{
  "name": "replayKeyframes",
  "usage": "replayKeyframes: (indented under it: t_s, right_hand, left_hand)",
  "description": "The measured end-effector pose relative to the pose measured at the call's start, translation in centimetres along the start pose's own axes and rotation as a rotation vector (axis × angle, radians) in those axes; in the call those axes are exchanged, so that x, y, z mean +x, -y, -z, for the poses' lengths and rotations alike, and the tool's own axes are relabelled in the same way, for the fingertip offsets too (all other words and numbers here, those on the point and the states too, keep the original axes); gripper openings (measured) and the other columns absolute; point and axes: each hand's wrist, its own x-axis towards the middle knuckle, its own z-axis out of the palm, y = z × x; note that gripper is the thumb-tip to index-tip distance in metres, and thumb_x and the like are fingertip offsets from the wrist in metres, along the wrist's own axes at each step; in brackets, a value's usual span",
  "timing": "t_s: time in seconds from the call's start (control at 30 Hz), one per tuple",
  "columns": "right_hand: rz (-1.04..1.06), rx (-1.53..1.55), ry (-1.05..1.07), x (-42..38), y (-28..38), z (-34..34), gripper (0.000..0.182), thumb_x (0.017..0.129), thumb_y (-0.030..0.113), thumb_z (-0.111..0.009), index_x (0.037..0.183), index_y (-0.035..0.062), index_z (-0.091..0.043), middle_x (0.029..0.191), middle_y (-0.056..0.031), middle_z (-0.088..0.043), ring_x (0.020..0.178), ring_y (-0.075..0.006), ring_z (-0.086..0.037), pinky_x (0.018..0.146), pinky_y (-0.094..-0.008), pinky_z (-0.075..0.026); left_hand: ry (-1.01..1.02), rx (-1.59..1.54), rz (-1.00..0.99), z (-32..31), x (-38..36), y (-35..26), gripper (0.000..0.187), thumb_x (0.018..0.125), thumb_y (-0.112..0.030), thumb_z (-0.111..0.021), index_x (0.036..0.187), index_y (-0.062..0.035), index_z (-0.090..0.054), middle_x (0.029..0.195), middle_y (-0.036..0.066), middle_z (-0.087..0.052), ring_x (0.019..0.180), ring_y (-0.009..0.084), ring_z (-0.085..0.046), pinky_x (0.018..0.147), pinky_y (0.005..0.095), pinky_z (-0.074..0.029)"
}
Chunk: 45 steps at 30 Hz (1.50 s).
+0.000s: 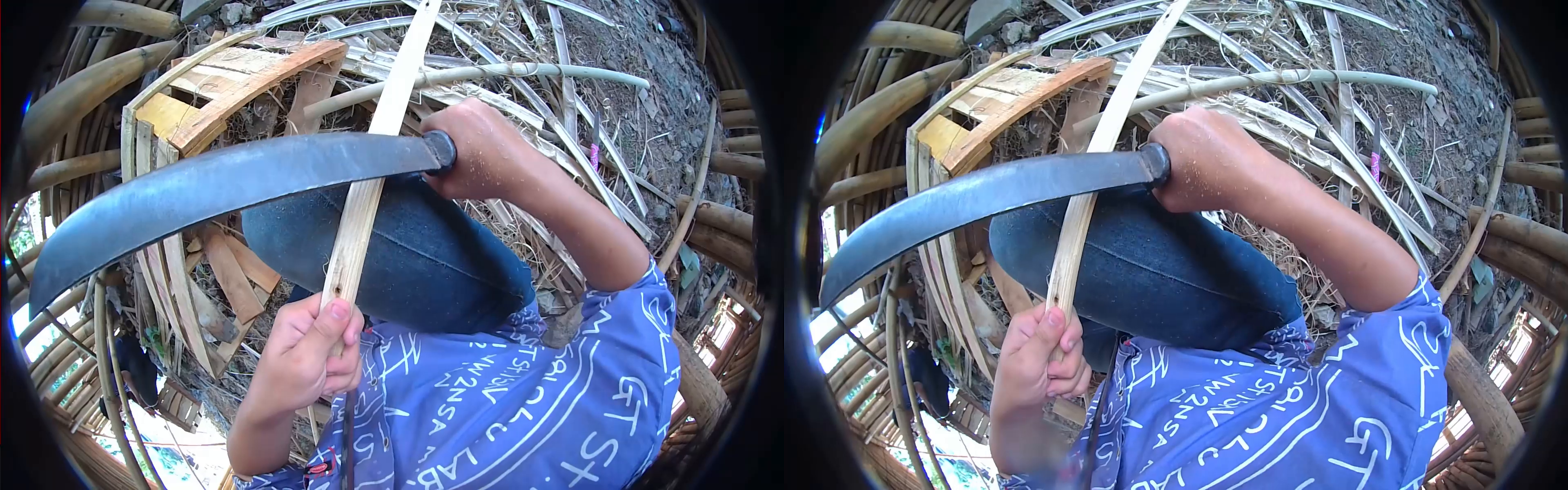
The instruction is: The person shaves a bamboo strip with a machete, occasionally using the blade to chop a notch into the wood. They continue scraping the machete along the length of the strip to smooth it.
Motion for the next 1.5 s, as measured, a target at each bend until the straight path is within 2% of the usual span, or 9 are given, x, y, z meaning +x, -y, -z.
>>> replayKeyframes:
  t_s: [0.13, 0.27, 0.53, 0.73, 0.87, 0.97, 1.17, 1.27, 1.5]
  right_hand:
    - [-0.140, 0.182, -0.220, 2.4, -4.9, 0.0, 0.013, 0.066, 0.010, -0.061, 0.063, -0.0021, -0.060, 0.056, -0.0178, -0.058, 0.048, -0.0265, -0.057, 0.051, -0.0376, -0.047]
    - [-0.156, 0.209, -0.228, 3.7, -7.5, -1.8, 0.015, 0.066, 0.012, -0.059, 0.064, -0.0020, -0.063, 0.062, -0.0213, -0.061, 0.058, -0.0329, -0.063, 0.058, -0.0397, -0.051]
    - [-0.004, 0.579, -0.304, 0.0, -1.3, -0.5, 0.017, 0.063, 0.008, -0.061, 0.059, -0.0001, -0.047, 0.052, -0.0071, -0.048, 0.048, -0.0137, -0.045, 0.047, -0.0318, -0.037]
    - [0.018, 0.638, -0.209, -1.1, 0.9, 0.1, 0.012, 0.065, 0.006, -0.067, 0.067, -0.0023, -0.058, 0.056, -0.0105, -0.055, 0.050, -0.0126, -0.052, 0.050, -0.0289, -0.043]
    - [0.049, 0.503, -0.200, -1.2, 1.5, 0.2, 0.012, 0.064, 0.005, -0.066, 0.069, -0.0034, -0.059, 0.058, -0.0140, -0.057, 0.051, -0.0152, -0.054, 0.052, -0.0309, -0.045]
    - [0.027, 0.458, -0.203, -1.4, 1.7, 0.1, 0.012, 0.065, 0.005, -0.066, 0.069, -0.0035, -0.059, 0.059, -0.0153, -0.058, 0.051, -0.0179, -0.056, 0.052, -0.0319, -0.046]
    - [-0.022, 0.443, -0.110, -2.8, 3.2, 0.4, 0.016, 0.063, 0.011, -0.067, 0.067, -0.0022, -0.060, 0.058, -0.0192, -0.057, 0.057, -0.0357, -0.061, 0.054, -0.0374, -0.047]
    - [-0.029, 0.391, -0.079, -3.2, 3.4, 0.3, 0.016, 0.062, 0.012, -0.066, 0.065, -0.0022, -0.059, 0.058, -0.0197, -0.057, 0.058, -0.0374, -0.060, 0.054, -0.0391, -0.047]
    - [-0.131, 0.200, 0.063, -2.2, 2.8, 0.7, 0.014, 0.060, 0.013, -0.066, 0.062, 0.0009, -0.061, 0.060, -0.0204, -0.058, 0.062, -0.0391, -0.061, 0.057, -0.0421, -0.049]
  left_hand:
    - [0.008, -0.012, 0.003, 0.1, -1.0, 0.7, 0.032, 0.103, -0.026, -0.038, 0.082, -0.0021, -0.044, 0.051, -0.001, -0.033, 0.039, 0.0064, -0.030, 0.038, 0.0234, -0.027]
    - [0.003, -0.022, 0.013, 0.3, -1.1, 0.7, 0.031, 0.102, -0.025, -0.037, 0.085, -0.0012, -0.046, 0.051, -0.001, -0.034, 0.037, 0.0073, -0.031, 0.037, 0.0245, -0.030]
    - [0.178, -0.288, 0.031, 2.3, -1.2, 0.2, 0.034, 0.103, -0.030, -0.035, 0.090, -0.0008, -0.046, 0.050, 0.002, -0.039, 0.035, 0.0086, -0.034, 0.036, 0.0250, -0.031]
    - [-0.107, 0.559, 0.111, 1.2, -3.1, -3.9, 0.033, 0.103, -0.026, -0.032, 0.084, -0.0041, -0.046, 0.058, 0.002, -0.046, 0.044, 0.0066, -0.043, 0.042, 0.0197, -0.036]
    - [-0.205, 0.901, -0.105, 0.6, -3.5, -3.2, 0.032, 0.099, -0.031, -0.045, 0.095, 0.0008, -0.050, 0.061, 0.004, -0.047, 0.056, 0.0108, -0.043, 0.053, 0.0270, -0.038]
    - [-0.235, 1.170, -0.002, -1.0, -3.3, -4.4, 0.031, 0.094, -0.026, -0.054, 0.101, 0.0034, -0.049, 0.065, 0.007, -0.047, 0.064, 0.0132, -0.043, 0.059, 0.0310, -0.039]
    - [-0.215, 0.888, -0.059, 1.0, -2.4, -2.8, 0.023, 0.090, -0.016, -0.054, 0.101, 0.0027, -0.046, 0.074, 0.011, -0.047, 0.071, 0.0153, -0.045, 0.067, 0.0321, -0.041]
    - [-0.191, 0.759, -0.076, 1.0, -1.9, -2.0, 0.015, 0.088, -0.005, -0.049, 0.103, -0.0033, -0.044, 0.072, -0.002, -0.038, 0.056, 0.0026, -0.036, 0.047, 0.0196, -0.027]
    - [-0.239, 1.058, -0.117, -0.6, -2.6, -2.8, 0.024, 0.085, -0.004, -0.045, 0.109, 0.0017, -0.044, 0.077, 0.006, -0.046, 0.067, 0.0116, -0.044, 0.061, 0.0265, -0.039]
